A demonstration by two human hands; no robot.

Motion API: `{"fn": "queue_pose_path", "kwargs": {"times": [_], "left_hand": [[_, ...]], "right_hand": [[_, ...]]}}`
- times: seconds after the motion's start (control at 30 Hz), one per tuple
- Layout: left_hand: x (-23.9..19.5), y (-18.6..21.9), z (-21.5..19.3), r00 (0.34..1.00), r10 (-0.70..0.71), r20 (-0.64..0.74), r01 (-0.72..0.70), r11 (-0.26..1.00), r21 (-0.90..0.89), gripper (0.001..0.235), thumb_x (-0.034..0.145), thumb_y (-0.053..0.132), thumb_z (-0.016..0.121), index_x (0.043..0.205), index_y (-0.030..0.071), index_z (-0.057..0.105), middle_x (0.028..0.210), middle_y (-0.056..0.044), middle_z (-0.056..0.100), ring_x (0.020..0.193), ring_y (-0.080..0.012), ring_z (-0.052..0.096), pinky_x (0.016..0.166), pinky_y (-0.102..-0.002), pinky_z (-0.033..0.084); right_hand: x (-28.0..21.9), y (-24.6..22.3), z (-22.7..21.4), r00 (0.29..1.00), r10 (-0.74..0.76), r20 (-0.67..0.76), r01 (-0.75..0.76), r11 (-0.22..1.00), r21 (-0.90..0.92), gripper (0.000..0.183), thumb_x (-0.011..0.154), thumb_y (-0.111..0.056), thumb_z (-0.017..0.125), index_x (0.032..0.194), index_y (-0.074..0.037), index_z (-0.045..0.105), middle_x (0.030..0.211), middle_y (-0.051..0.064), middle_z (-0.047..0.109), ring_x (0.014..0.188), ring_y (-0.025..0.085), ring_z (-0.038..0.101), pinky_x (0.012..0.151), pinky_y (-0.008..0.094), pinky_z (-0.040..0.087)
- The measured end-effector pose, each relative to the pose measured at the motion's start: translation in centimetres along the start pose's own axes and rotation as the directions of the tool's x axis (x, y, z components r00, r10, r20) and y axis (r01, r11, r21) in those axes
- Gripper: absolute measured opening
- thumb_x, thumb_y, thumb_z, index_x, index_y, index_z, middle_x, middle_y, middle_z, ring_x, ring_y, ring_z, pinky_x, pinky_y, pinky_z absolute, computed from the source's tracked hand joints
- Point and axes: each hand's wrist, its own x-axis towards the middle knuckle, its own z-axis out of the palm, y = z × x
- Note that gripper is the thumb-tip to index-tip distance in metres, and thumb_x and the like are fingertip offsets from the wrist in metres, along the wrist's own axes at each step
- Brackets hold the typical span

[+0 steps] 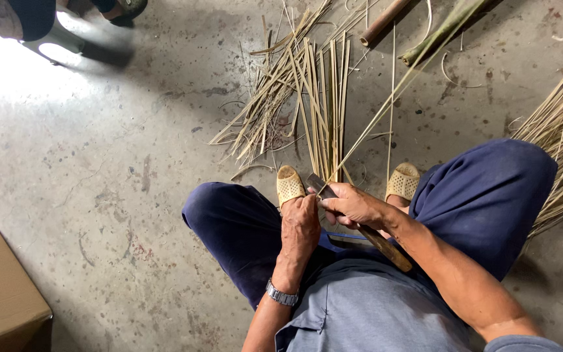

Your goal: The person sits on the floor and uses a knife to split and shave bamboo strips into thin, flexible strands. They repeatedly pick up strips, split them lengthwise, and set the finished pieces aside in a pile.

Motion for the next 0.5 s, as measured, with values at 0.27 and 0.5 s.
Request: {"fn": "queue_pose_path", "kwargs": {"times": [0.27, 0.5], "left_hand": [[-1.4, -1.8, 2.2, 0.974, -0.165, 0.158, 0.163, 0.986, 0.025, 0.007, 0.092, 0.008, 0.063, 0.088, 0.004, 0.059, 0.083, -0.017, 0.067, 0.078, -0.0383, 0.068, 0.066, -0.048, 0.054], [-1.4, -1.6, 2.0, 0.973, -0.15, 0.174, 0.141, 0.988, 0.062, 0.004, 0.087, 0.008, 0.063, 0.088, 0.005, 0.061, 0.083, -0.016, 0.067, 0.078, -0.0364, 0.068, 0.067, -0.047, 0.055]], "right_hand": [[0.2, 0.1, 1.1, 0.976, -0.134, -0.174, 0.039, 0.886, -0.462, 0.031, 0.096, -0.02, 0.056, 0.122, -0.004, 0.056, 0.058, 0.004, 0.061, 0.053, 0.014, 0.058, 0.05, 0.032, 0.047], [0.6, 1.3, 1.3, 0.976, -0.14, -0.168, 0.049, 0.89, -0.453, 0.035, 0.095, -0.018, 0.057, 0.126, -0.003, 0.058, 0.059, 0.004, 0.061, 0.051, 0.014, 0.057, 0.048, 0.032, 0.046]]}}
